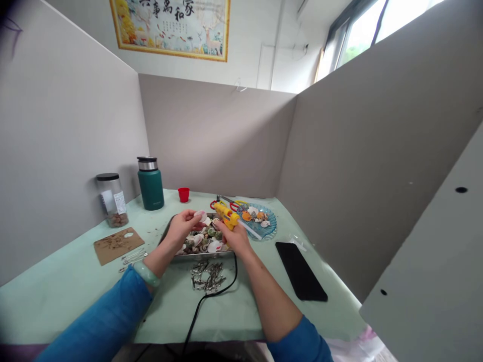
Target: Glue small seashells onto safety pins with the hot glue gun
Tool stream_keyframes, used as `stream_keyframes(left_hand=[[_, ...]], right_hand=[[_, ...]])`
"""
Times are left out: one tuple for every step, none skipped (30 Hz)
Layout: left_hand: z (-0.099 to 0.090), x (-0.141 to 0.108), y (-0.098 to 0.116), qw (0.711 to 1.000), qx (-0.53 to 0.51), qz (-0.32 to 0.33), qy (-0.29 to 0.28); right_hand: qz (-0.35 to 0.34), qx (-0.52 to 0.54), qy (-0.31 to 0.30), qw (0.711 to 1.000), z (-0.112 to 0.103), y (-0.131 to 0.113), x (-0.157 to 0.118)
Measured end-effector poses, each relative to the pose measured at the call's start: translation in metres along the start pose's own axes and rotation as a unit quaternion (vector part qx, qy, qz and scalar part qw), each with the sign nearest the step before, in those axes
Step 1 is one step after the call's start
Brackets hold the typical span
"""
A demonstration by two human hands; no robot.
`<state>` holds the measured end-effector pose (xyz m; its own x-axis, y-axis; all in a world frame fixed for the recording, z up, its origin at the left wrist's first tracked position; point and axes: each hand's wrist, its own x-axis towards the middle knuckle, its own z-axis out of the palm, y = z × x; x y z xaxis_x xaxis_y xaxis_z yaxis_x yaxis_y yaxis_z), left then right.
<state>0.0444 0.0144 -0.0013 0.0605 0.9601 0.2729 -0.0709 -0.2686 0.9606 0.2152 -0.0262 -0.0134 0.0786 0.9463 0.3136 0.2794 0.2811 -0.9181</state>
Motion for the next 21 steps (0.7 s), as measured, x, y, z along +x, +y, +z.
stream_keyframes(left_hand=[[0.0,0.0,-0.001,1.0,0.022,0.014,-0.012],[0.001,-0.001,-0.002,0.998,0.044,0.027,-0.021],[0.002,-0.002,-0.003,0.997,0.061,0.036,-0.028],[0.004,-0.003,-0.003,0.996,0.071,0.039,-0.04],[0.006,-0.005,-0.003,0.995,0.076,0.04,-0.055],[0.009,-0.007,-0.003,0.994,0.075,0.036,-0.072],[0.012,-0.009,-0.002,0.993,0.069,0.026,-0.091],[0.015,-0.01,-0.001,0.993,0.058,0.015,-0.103],[0.018,-0.012,0.001,0.992,0.046,0.002,-0.114],[0.019,-0.013,0.004,0.991,0.037,-0.01,-0.125],[0.019,-0.014,0.008,0.99,0.032,-0.02,-0.136],[0.016,-0.016,0.013,0.988,0.035,-0.027,-0.147],[0.011,-0.017,0.02,0.986,0.046,-0.032,-0.16],[0.002,-0.019,0.028,0.984,0.067,-0.031,-0.162],[-0.01,-0.022,0.037,0.984,0.095,-0.014,-0.147],[-0.025,-0.026,0.046,0.981,0.138,0.003,-0.133],[-0.042,-0.03,0.055,0.974,0.196,0.026,-0.111],[-0.06,-0.036,0.064,0.959,0.267,0.041,-0.091],[-0.078,-0.042,0.07,0.934,0.345,0.04,-0.081],[-0.094,-0.05,0.074,0.902,0.424,0.036,-0.071],[-0.109,-0.057,0.076,0.865,0.498,0.019,-0.058]], right_hand=[[0.001,0.003,0.007,1.0,0.0,0.0,0.001],[0.001,0.012,0.007,1.0,0.001,0.0,0.001],[0.003,0.023,0.004,1.0,0.001,-0.001,0.001],[0.005,0.032,-0.002,0.999,0.002,-0.001,0.001],[0.006,0.035,-0.011,0.999,0.002,-0.001,0.001],[0.005,0.031,-0.017,0.999,0.002,-0.001,0.001],[0.002,0.023,-0.022,0.999,0.003,-0.001,0.0],[-0.002,0.015,-0.024,1.0,0.003,-0.002,0.0],[-0.006,0.011,-0.022,1.0,0.003,-0.001,-0.001],[-0.01,0.01,-0.018,1.0,0.002,-0.001,-0.001],[-0.012,0.01,-0.013,1.0,0.002,0.0,-0.001],[-0.013,0.009,-0.008,1.0,0.002,0.001,-0.001],[-0.013,0.006,-0.003,1.0,0.002,0.003,-0.001],[-0.013,0.001,0.003,1.0,0.002,0.005,0.0],[-0.012,-0.003,0.01,1.0,0.002,0.007,0.0],[-0.01,-0.007,0.016,1.0,0.002,0.009,0.001],[-0.008,-0.008,0.02,1.0,0.002,0.01,0.001],[-0.005,-0.007,0.021,1.0,0.002,0.011,0.002],[-0.001,-0.004,0.019,1.0,0.002,0.01,0.002],[0.003,0.001,0.016,1.0,0.002,0.009,0.002],[0.006,0.007,0.012,1.0,0.003,0.007,0.002]])
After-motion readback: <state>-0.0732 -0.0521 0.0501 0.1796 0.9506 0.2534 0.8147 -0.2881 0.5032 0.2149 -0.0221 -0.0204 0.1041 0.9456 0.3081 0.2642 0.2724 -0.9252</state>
